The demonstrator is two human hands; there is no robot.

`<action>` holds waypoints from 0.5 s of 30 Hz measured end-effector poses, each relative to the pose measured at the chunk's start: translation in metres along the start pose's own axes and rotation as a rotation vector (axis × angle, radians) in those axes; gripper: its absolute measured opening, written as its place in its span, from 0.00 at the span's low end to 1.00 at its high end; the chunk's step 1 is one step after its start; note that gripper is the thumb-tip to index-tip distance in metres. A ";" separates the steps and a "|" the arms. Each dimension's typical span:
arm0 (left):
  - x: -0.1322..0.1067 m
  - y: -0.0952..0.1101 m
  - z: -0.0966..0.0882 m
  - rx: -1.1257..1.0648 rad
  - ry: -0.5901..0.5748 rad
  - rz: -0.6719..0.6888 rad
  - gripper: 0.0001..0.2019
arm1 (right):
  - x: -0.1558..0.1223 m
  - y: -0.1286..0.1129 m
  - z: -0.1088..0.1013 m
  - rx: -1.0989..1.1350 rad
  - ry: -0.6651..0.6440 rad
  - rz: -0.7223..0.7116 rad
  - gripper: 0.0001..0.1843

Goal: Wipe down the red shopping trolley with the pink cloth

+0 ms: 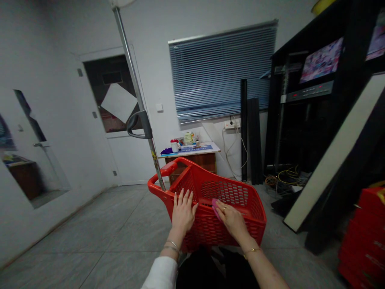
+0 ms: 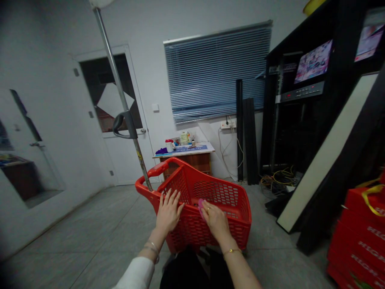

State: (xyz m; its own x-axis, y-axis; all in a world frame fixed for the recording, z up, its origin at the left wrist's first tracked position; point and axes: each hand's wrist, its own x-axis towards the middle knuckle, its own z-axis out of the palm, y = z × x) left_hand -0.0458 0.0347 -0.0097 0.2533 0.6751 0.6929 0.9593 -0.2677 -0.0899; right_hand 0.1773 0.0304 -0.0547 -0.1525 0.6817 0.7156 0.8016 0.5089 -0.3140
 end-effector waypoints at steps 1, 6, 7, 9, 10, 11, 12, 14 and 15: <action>0.000 0.000 0.000 -0.002 0.000 -0.002 0.24 | -0.009 0.017 -0.011 -0.003 0.008 0.038 0.19; 0.002 0.005 0.002 -0.013 -0.001 -0.024 0.24 | -0.024 0.045 -0.031 -0.110 0.063 0.223 0.18; 0.002 0.006 0.002 -0.014 0.004 -0.024 0.24 | -0.018 0.034 -0.024 -0.119 0.049 0.207 0.18; 0.002 0.007 0.001 -0.012 0.008 -0.024 0.23 | 0.001 0.001 -0.003 -0.107 -0.001 0.112 0.17; 0.002 0.006 0.001 -0.010 0.007 -0.026 0.23 | 0.010 -0.017 0.008 -0.095 -0.020 0.057 0.17; 0.002 0.006 0.000 -0.007 0.004 -0.028 0.23 | 0.019 -0.032 0.018 -0.091 -0.028 0.027 0.17; 0.002 0.005 -0.001 -0.003 -0.001 -0.030 0.23 | 0.025 -0.042 0.025 -0.087 -0.033 0.002 0.17; 0.002 0.003 -0.002 0.002 -0.015 -0.028 0.23 | 0.028 -0.046 0.029 -0.084 -0.039 -0.016 0.18; 0.001 0.002 -0.003 0.003 -0.021 -0.027 0.23 | 0.024 -0.038 0.026 -0.081 -0.042 -0.013 0.18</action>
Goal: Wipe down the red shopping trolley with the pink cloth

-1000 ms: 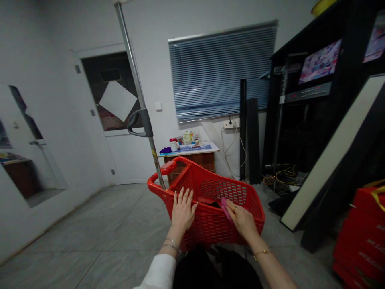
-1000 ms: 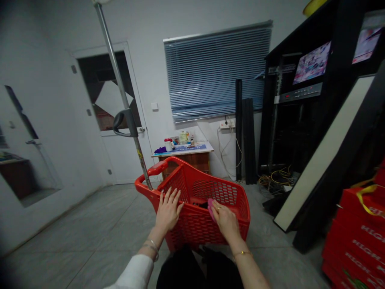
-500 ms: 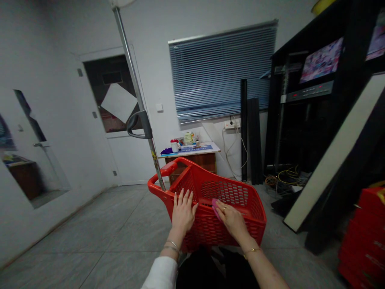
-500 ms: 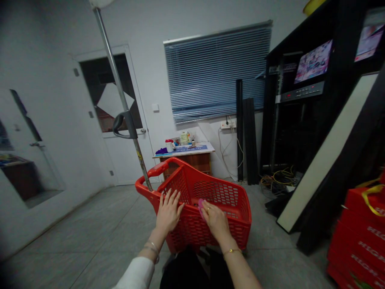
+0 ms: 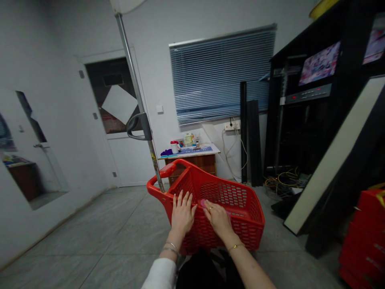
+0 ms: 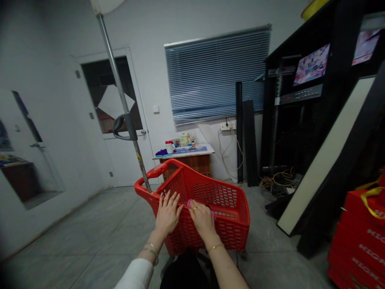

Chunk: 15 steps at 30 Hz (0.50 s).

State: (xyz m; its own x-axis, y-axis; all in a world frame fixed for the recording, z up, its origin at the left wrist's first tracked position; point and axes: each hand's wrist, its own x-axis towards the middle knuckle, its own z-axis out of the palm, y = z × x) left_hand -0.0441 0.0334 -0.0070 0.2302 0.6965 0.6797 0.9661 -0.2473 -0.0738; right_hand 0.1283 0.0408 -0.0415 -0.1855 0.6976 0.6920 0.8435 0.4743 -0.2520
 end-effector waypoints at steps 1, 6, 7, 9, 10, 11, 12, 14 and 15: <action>0.000 -0.001 0.000 0.000 -0.006 0.001 0.23 | -0.007 0.013 -0.006 0.003 -0.001 0.009 0.18; 0.000 0.001 0.002 -0.012 0.001 -0.002 0.22 | -0.051 0.088 -0.045 -0.001 0.072 0.167 0.19; 0.000 0.002 0.003 -0.017 0.004 -0.003 0.22 | -0.054 0.091 -0.048 -0.018 0.091 0.207 0.19; 0.001 0.004 0.004 -0.027 0.006 -0.010 0.22 | -0.048 0.079 -0.044 -0.056 0.100 0.238 0.18; 0.001 0.005 0.003 -0.032 0.006 -0.015 0.22 | -0.040 0.064 -0.038 -0.067 0.092 0.216 0.17; 0.001 0.006 0.003 -0.035 0.008 -0.019 0.22 | -0.030 0.047 -0.030 -0.068 0.076 0.174 0.17; 0.001 0.006 0.002 -0.037 0.010 -0.022 0.22 | -0.020 0.028 -0.021 -0.055 0.062 0.115 0.17; 0.001 0.003 0.001 -0.038 0.013 -0.016 0.23 | -0.002 -0.003 -0.006 -0.026 0.051 0.046 0.17; 0.000 0.001 0.001 -0.035 0.014 -0.008 0.23 | 0.003 -0.011 -0.002 -0.009 0.045 0.028 0.17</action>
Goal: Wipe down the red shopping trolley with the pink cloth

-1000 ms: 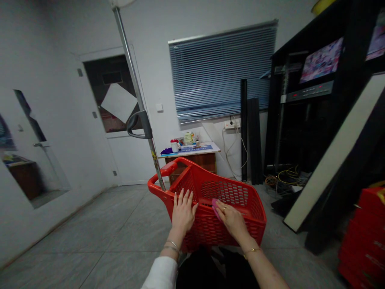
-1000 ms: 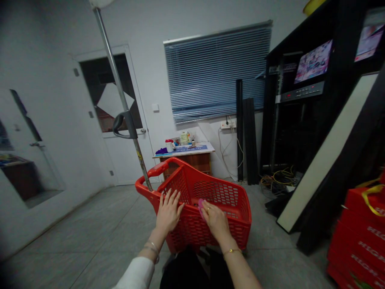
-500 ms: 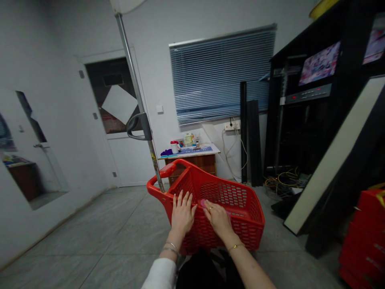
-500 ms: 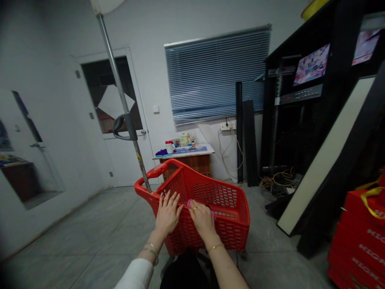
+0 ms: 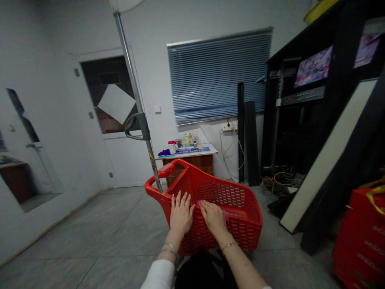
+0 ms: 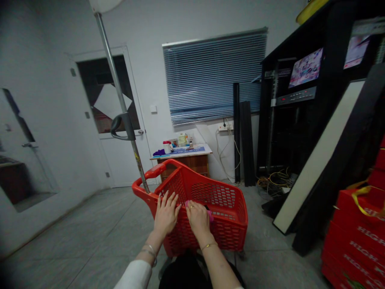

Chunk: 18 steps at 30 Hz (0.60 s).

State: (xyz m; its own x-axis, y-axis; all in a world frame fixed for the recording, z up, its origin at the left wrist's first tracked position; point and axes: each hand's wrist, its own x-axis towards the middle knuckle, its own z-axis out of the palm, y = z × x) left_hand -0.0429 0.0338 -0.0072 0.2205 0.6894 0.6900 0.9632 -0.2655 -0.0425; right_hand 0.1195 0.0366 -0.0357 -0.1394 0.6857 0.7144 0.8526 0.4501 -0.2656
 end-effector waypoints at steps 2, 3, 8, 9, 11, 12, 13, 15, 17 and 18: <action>-0.001 -0.005 0.000 0.010 0.001 0.018 0.23 | 0.000 0.002 -0.001 0.037 -0.023 -0.014 0.18; -0.001 -0.007 0.000 0.015 0.002 0.024 0.23 | -0.006 0.013 -0.006 0.051 -0.037 -0.011 0.18; 0.000 -0.007 0.001 0.016 -0.006 0.007 0.23 | -0.049 0.098 -0.051 0.022 -0.040 0.161 0.18; 0.000 -0.005 0.001 0.011 -0.005 0.001 0.23 | -0.053 0.107 -0.056 -0.001 -0.022 0.209 0.18; 0.001 -0.002 0.000 0.001 -0.003 -0.004 0.23 | -0.053 0.103 -0.057 -0.051 0.004 0.256 0.18; 0.002 -0.001 0.000 -0.001 -0.003 -0.006 0.23 | -0.047 0.092 -0.052 -0.067 0.002 0.240 0.17; 0.002 0.000 0.000 -0.001 -0.003 -0.009 0.22 | -0.039 0.075 -0.043 -0.074 -0.010 0.201 0.17; 0.001 -0.001 0.000 0.007 -0.008 -0.009 0.22 | -0.020 0.036 -0.023 -0.047 -0.051 0.071 0.16; 0.000 -0.004 0.000 0.019 -0.010 -0.003 0.22 | -0.004 0.006 -0.006 -0.014 -0.052 0.004 0.17; 0.000 -0.006 0.000 0.023 -0.011 0.001 0.22 | -0.001 -0.001 -0.002 0.005 -0.048 -0.019 0.17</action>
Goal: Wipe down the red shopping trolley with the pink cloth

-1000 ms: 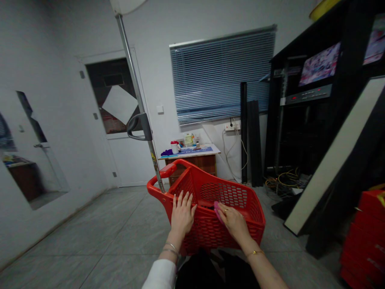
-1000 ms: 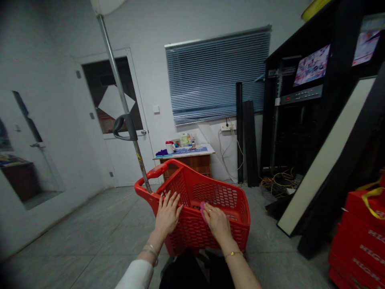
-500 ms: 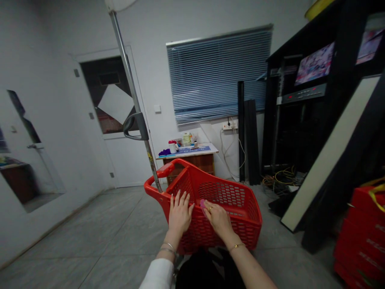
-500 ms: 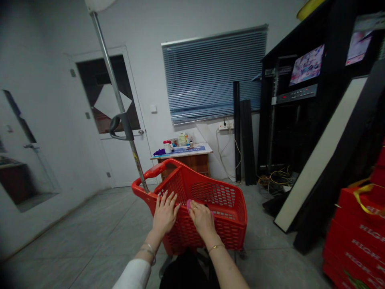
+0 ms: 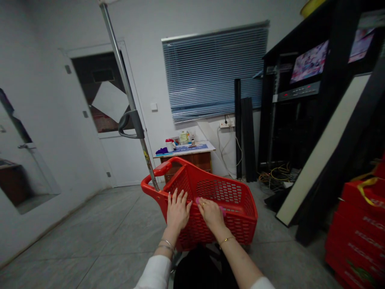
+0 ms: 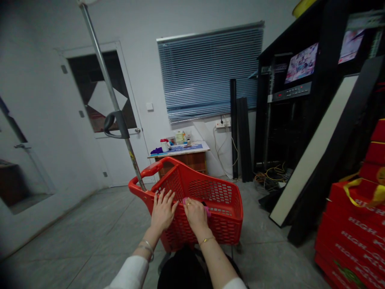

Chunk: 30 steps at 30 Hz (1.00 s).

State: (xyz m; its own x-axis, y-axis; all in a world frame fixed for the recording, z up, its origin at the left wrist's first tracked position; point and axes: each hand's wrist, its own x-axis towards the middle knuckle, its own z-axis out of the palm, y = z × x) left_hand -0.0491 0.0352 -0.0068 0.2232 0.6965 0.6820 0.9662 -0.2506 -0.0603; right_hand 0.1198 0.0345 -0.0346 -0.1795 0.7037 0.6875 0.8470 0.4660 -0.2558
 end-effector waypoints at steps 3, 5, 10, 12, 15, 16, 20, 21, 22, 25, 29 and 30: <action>-0.001 -0.004 -0.001 -0.001 -0.004 0.007 0.22 | -0.014 0.021 -0.008 0.042 0.016 -0.026 0.18; -0.001 -0.004 -0.001 -0.006 -0.007 0.006 0.22 | -0.036 0.059 -0.026 0.043 0.030 0.009 0.18; 0.001 0.004 -0.001 -0.018 -0.002 -0.007 0.22 | -0.070 0.115 -0.057 -0.050 0.094 0.199 0.18; 0.002 0.007 -0.001 -0.022 0.002 -0.010 0.22 | -0.059 0.095 -0.044 -0.064 0.101 0.154 0.18; 0.001 0.006 -0.001 -0.020 0.008 -0.003 0.21 | -0.029 0.041 -0.010 -0.025 0.065 -0.039 0.19; 0.001 0.004 -0.002 -0.019 0.007 0.004 0.21 | -0.020 0.025 0.000 -0.023 0.062 -0.067 0.20; 0.000 -0.004 -0.004 -0.004 -0.012 0.027 0.22 | -0.014 0.015 0.008 -0.019 0.050 -0.145 0.24; 0.000 -0.006 -0.004 0.003 -0.017 0.028 0.22 | -0.021 0.026 0.002 -0.021 0.045 -0.152 0.24; 0.000 -0.007 -0.004 0.011 -0.022 0.028 0.22 | -0.029 0.039 -0.007 -0.025 0.040 -0.152 0.24; 0.001 -0.009 -0.001 0.029 -0.034 0.031 0.23 | -0.056 0.086 -0.037 -0.045 0.036 -0.103 0.21; 0.003 -0.012 0.006 0.058 -0.032 0.034 0.25 | -0.080 0.123 -0.061 -0.069 0.056 -0.039 0.20; 0.004 -0.014 0.008 0.066 -0.030 0.035 0.25 | -0.084 0.125 -0.062 -0.074 0.059 -0.033 0.20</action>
State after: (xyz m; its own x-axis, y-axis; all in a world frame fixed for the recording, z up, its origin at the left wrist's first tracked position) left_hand -0.0612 0.0466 -0.0087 0.2594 0.7085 0.6563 0.9640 -0.2306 -0.1321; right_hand 0.2717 0.0003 -0.0823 -0.1795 0.6548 0.7342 0.8765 0.4454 -0.1829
